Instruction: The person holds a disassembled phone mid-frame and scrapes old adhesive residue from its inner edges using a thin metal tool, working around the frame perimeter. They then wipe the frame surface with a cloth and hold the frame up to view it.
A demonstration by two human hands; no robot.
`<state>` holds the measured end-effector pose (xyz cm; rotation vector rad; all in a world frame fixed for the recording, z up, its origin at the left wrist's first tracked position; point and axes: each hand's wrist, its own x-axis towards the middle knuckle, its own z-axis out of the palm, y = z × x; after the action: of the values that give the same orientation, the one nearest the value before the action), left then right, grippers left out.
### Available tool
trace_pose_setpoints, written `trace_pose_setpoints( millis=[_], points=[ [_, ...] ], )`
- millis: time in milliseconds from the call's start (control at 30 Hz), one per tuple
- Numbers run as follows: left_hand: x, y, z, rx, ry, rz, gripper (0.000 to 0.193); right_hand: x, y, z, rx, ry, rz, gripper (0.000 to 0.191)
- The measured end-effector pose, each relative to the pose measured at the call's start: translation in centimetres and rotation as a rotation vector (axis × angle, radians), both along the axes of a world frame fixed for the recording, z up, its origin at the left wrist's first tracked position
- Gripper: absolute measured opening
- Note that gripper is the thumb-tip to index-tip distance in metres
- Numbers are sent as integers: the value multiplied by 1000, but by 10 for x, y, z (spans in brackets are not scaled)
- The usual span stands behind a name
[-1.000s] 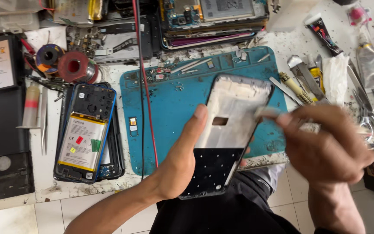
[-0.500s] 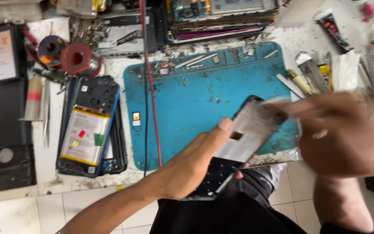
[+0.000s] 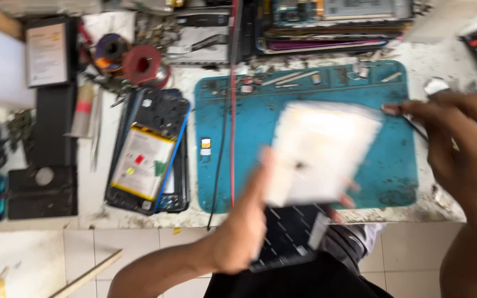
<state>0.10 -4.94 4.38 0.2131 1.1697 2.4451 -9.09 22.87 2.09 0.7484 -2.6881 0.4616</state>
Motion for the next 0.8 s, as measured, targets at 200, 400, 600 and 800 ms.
trace_pose_setpoints(
  millis=[200, 400, 600, 800],
  points=[
    [-10, 0, -30, 252, -314, 150, 82, -20, -3, 8, -21, 3, -15, 32],
    [-1, 6, -12, 197, 120, -38, 76, -14, -9, 12, -213, -46, 31, 27],
    [8, 11, 7, 145, 13, -237, 96, -16, -6, 9, -4, -110, 64, 35],
    [-10, -3, -39, 204, -470, 222, 105, -20, 5, 0, 21, -40, 60, 26]
  ],
)
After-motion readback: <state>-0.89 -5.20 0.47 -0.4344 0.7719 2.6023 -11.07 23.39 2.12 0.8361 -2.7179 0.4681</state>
